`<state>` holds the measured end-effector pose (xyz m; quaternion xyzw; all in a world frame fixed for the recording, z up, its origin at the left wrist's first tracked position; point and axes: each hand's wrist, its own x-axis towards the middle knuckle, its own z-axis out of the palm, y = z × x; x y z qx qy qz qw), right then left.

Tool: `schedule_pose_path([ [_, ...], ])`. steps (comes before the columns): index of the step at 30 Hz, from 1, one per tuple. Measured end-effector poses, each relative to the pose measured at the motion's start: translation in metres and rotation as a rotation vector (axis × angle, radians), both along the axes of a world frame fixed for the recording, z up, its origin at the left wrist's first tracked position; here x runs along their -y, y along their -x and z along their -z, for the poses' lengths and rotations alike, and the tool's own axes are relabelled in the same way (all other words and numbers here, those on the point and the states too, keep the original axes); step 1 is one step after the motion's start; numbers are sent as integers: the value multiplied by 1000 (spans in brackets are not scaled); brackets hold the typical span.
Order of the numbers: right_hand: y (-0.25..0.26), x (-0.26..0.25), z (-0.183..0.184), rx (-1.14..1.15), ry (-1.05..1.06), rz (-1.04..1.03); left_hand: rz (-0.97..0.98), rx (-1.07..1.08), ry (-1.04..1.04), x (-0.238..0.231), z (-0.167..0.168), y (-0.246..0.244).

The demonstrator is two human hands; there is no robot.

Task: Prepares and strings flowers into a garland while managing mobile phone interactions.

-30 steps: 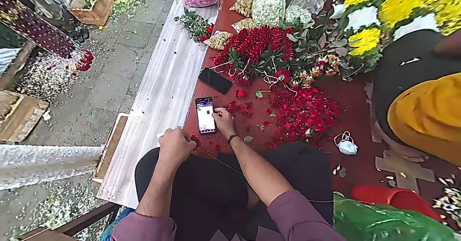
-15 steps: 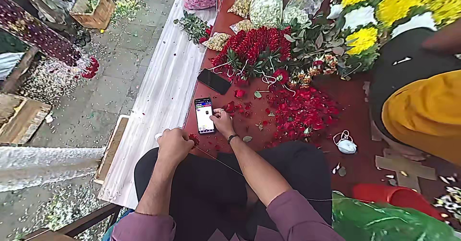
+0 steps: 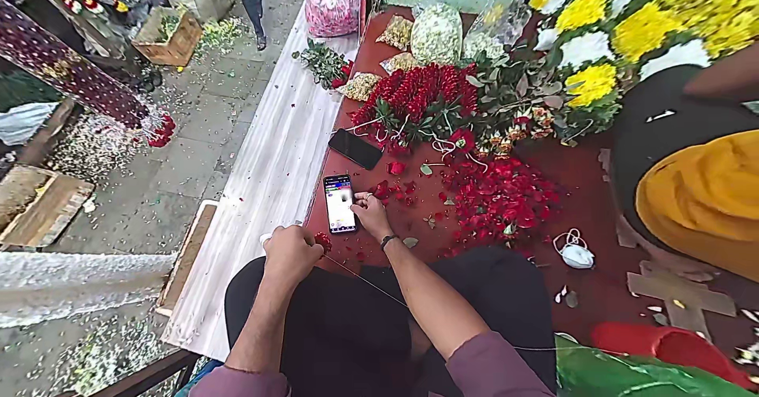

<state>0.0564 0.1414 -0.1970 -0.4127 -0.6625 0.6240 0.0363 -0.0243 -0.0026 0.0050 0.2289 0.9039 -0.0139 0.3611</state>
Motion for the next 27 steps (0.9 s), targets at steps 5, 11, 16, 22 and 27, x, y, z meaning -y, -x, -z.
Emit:
schedule_pose_path([
  [5, 0, 2, 4, 3, -5, -20, -4, -1, 18, 0, 0, 0],
  [11, -3, 4, 4, 7, -91, -21, -7, -8, 37, 0, 1, 0],
  [16, -7, 10, -6, 2, -225, -85, -10, -7, 17, 3, 0, 0],
  [22, -5, 15, -6, 47, -218, -57, -23, 3, -5, 4, -2, 0],
  [27, 2, 16, -5, 82, -177, -85, -13, 16, 13, 2, -3, 0],
])
